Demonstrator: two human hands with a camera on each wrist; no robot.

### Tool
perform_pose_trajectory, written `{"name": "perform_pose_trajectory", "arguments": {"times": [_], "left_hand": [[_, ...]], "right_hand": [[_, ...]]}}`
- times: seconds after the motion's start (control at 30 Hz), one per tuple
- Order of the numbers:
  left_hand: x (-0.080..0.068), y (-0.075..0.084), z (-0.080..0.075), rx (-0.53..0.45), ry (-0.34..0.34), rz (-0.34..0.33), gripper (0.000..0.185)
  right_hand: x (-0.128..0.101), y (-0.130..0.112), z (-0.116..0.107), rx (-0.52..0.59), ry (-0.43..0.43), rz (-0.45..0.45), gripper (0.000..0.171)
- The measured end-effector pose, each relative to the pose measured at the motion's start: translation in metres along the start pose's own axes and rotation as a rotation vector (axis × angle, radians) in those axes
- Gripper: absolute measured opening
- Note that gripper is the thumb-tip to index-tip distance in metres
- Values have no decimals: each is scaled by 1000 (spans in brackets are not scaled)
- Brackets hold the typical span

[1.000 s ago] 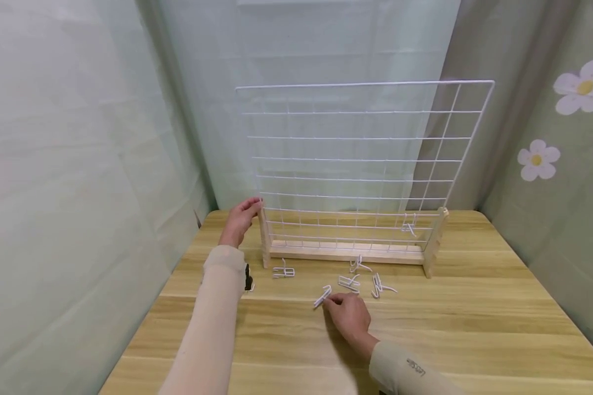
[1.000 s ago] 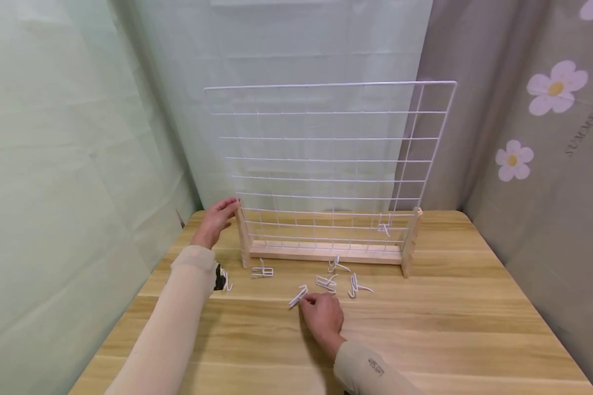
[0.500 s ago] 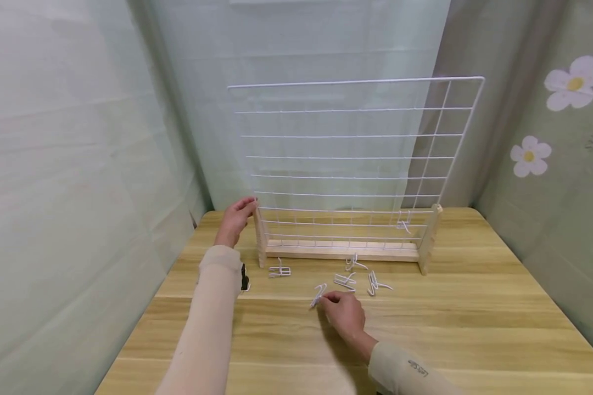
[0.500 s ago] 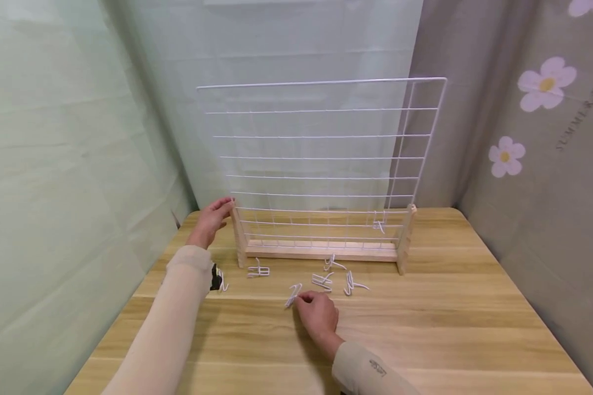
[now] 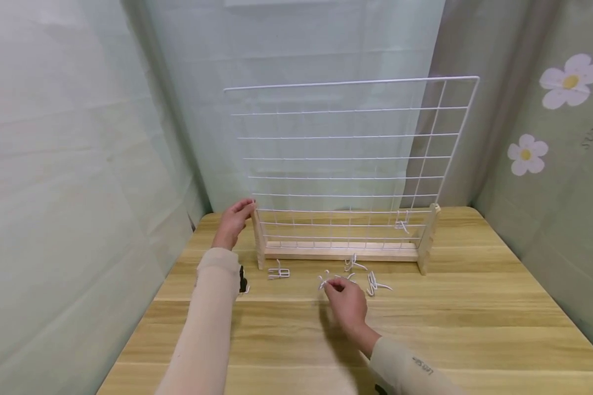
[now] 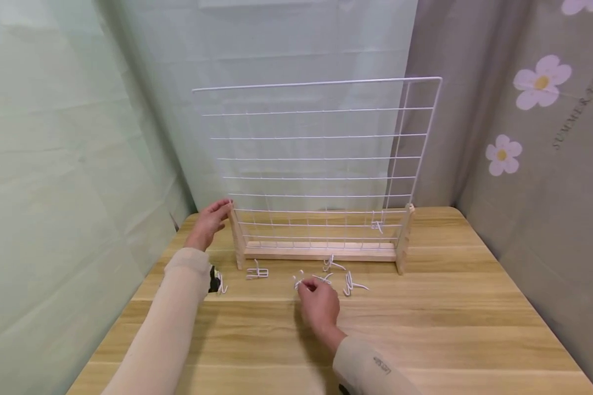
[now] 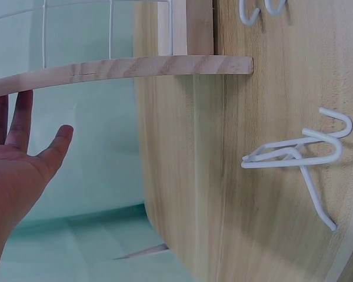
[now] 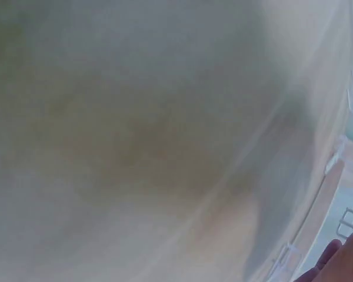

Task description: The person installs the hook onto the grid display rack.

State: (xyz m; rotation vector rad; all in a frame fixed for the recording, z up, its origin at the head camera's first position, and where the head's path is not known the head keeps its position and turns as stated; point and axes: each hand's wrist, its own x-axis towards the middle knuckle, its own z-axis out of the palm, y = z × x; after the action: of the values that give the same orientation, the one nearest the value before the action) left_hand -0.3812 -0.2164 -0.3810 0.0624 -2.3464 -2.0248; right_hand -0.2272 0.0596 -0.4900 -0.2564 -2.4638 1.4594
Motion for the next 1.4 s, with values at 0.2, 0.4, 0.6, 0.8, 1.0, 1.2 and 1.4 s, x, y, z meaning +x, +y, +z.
{"name": "perform_pose_trajectory", "arguments": {"times": [0.2, 0.4, 0.6, 0.8, 1.0, 1.2, 1.4], "left_hand": [[-1, -2, -1, 4, -14, 1, 49], [-2, 0, -1, -6, -11, 6, 45], [-2, 1, 2, -6, -1, 1, 45], [-2, 1, 3, -7, 9, 5, 47], [-1, 0, 2, -15, 16, -2, 49], [0, 0, 2, -10, 13, 12, 47], [0, 0, 2, 5, 18, 18, 45]], "right_hand": [[12, -6, -12, 0, 90, -9, 10], [28, -5, -22, -15, 192, 20, 13], [44, -4, -34, 10, 308, 78, 18], [62, -8, -49, 49, 426, 101, 19], [76, -13, -63, 72, 474, 121, 23], [89, -14, -71, 80, 517, 162, 24], [98, -19, -75, 50, 537, 194, 26]]}}
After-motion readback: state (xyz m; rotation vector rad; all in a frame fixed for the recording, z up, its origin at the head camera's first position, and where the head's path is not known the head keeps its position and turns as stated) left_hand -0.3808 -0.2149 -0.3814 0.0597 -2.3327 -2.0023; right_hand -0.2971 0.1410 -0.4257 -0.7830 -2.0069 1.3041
